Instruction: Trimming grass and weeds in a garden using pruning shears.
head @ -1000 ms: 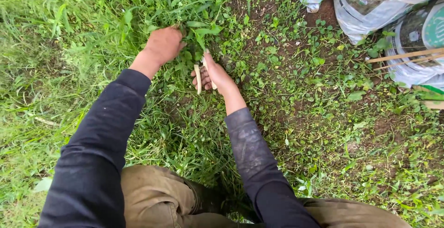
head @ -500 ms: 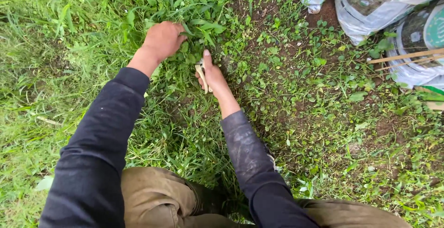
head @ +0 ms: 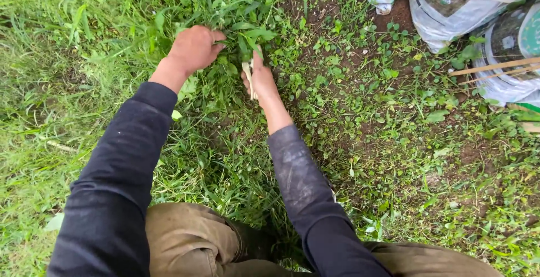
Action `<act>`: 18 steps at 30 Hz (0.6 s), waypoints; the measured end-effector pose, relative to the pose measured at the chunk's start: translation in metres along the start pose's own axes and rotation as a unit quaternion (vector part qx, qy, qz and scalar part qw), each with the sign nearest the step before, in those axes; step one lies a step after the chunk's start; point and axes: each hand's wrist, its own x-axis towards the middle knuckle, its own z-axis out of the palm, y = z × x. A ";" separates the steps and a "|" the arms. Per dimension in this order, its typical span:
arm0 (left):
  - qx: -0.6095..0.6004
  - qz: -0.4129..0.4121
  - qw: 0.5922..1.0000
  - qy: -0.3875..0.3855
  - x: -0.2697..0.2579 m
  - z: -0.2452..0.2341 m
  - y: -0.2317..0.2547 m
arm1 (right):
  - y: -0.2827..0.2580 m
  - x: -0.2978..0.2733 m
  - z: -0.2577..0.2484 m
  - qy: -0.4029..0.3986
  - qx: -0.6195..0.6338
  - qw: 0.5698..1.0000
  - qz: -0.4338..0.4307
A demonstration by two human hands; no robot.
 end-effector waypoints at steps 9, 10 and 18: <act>-0.007 0.005 0.999 -0.047 0.001 -0.016 0.012 | -0.022 -0.007 0.012 -0.068 0.018 0.997 0.011; -0.007 0.006 0.999 -0.048 -0.001 -0.014 0.009 | -0.015 0.001 0.011 -0.067 0.019 0.997 0.012; 0.056 0.007 0.997 -0.055 -0.004 -0.002 -0.030 | -0.020 -0.025 0.006 0.027 -0.045 0.999 0.007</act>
